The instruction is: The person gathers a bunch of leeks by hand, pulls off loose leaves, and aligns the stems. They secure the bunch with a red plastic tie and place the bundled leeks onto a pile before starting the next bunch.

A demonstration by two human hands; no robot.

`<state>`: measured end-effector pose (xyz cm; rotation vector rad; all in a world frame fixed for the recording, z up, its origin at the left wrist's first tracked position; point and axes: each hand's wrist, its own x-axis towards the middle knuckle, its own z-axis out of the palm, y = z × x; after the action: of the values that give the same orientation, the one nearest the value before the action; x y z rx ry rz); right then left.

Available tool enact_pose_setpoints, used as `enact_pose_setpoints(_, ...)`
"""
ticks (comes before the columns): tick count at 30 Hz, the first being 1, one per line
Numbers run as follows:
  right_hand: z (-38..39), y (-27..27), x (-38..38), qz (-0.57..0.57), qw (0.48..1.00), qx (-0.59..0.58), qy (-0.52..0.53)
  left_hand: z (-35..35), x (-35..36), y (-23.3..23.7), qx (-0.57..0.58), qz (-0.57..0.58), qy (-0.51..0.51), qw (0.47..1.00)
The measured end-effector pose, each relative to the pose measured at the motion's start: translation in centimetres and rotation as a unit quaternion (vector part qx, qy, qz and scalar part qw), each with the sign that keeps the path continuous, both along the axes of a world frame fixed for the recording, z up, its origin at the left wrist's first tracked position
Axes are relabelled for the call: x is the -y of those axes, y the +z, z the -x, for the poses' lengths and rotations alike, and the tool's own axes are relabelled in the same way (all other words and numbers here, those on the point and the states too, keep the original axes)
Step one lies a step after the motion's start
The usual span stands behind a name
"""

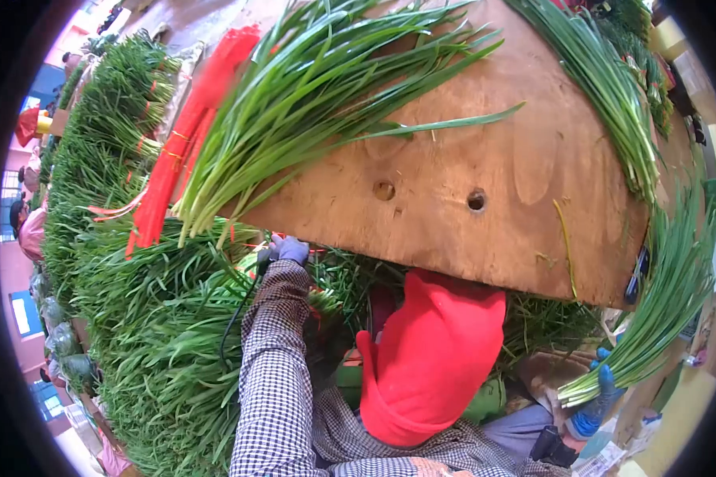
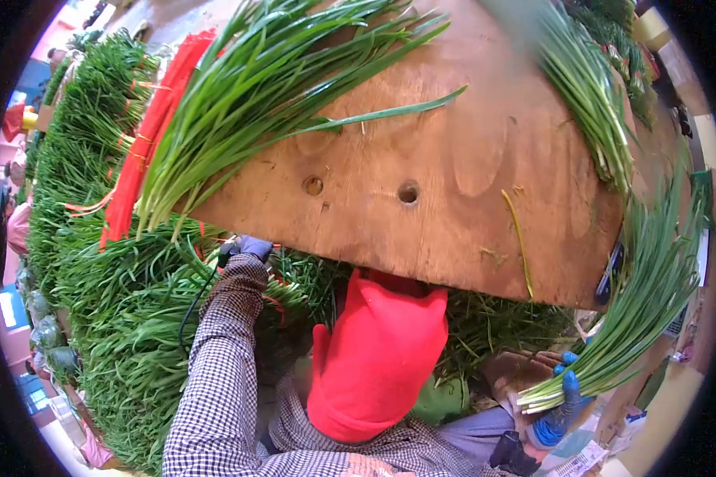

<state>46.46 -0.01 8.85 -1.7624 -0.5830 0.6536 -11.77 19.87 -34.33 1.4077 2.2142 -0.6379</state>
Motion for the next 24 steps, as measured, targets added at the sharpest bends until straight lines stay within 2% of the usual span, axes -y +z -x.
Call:
enact_pose_setpoints(1, -0.1, 0.0, -0.4, 0.025, 1.0, 0.017, 0.002, -0.3, -0.4, 1.3, 0.017, -0.04, 0.01, 0.999)
enact_pose_setpoints(8, -0.7, -1.0, -0.7, 0.061, 0.998, 0.003, 0.002, -1.9, 0.4, 5.8, 0.131, -0.108, 0.003, 0.985)
enact_pose_setpoints(9, -1.3, -2.0, 0.1, 0.039, 0.997, 0.058, 0.034, -2.8, 0.6, 4.5, 0.052, -0.176, -0.046, 0.982)
enact_pose_setpoints(10, -1.3, -2.2, 0.3, 0.015, 0.991, 0.113, 0.066, -3.7, 0.6, 5.1, 0.05, -0.181, -0.043, 0.981)
enact_pose_setpoints(11, -1.4, -1.9, 0.5, 0.008, 0.991, 0.113, 0.066, -4.6, 0.6, 5.8, 0.175, -0.175, 0.06, 0.967)
enact_pose_setpoints(12, -1.0, -1.2, 0.1, 0.013, 0.998, 0.047, 0.049, -5.3, 0.6, 6.8, 0.296, -0.165, 0.16, 0.927)
enact_pose_setpoints(13, -0.6, -0.7, -0.3, 0.017, 0.999, -0.019, 0.032, -6.2, 1.6, 9.6, 0.297, -0.205, 0.065, 0.93)
enact_pose_setpoints(14, -0.4, -0.3, -0.2, 0.008, 0.999, -0.021, 0.031, -7.5, 3.2, 13.3, 0.295, -0.242, -0.033, 0.924)
enact_pose_setpoints(15, -0.1, 0.1, -0.1, 0.004, 0.999, -0.023, 0.039, -9.6, 4.5, 15.6, 0.507, -0.293, 0.207, 0.784)
enact_pose_setpoints(16, 0.4, 0.5, -0.1, -0.001, 0.999, -0.026, 0.047, -10.5, 5.7, 17.1, 0.605, -0.329, 0.198, 0.697)
enact_pose_setpoints(17, 2.1, 1.1, -0.4, -0.035, 0.999, -0.026, 0.018, -11.7, 7.7, 16.6, 0.609, -0.38, 0.218, 0.661)
enact_pose_setpoints(18, 2.0, 1.4, 0.0, -0.044, 0.998, -0.031, 0.019, -12.5, 9.5, 19.2, 0.571, -0.359, 0.219, 0.705)
enact_pose_setpoints(19, 1.8, 1.5, 0.3, -0.049, 0.998, -0.015, 0.027, -13.0, 11.6, 20.6, 0.609, -0.305, 0.291, 0.672)
enact_pose_setpoints(20, 1.5, 1.7, 0.7, -0.054, 0.998, 0.001, 0.034, -14.2, 13.2, 23.3, 0.607, -0.313, 0.284, 0.673)
enact_pose_setpoints(22, 0.5, 1.3, 1.2, -0.075, 0.996, -0.028, 0.041, -16.8, 16.1, 29.8, 0.622, -0.339, 0.359, 0.607)
enact_pose_setpoints(24, -0.4, 1.1, 1.9, -0.095, 0.993, -0.057, 0.047, -16.8, 19.0, 33.2, 0.641, -0.342, 0.34, 0.598)
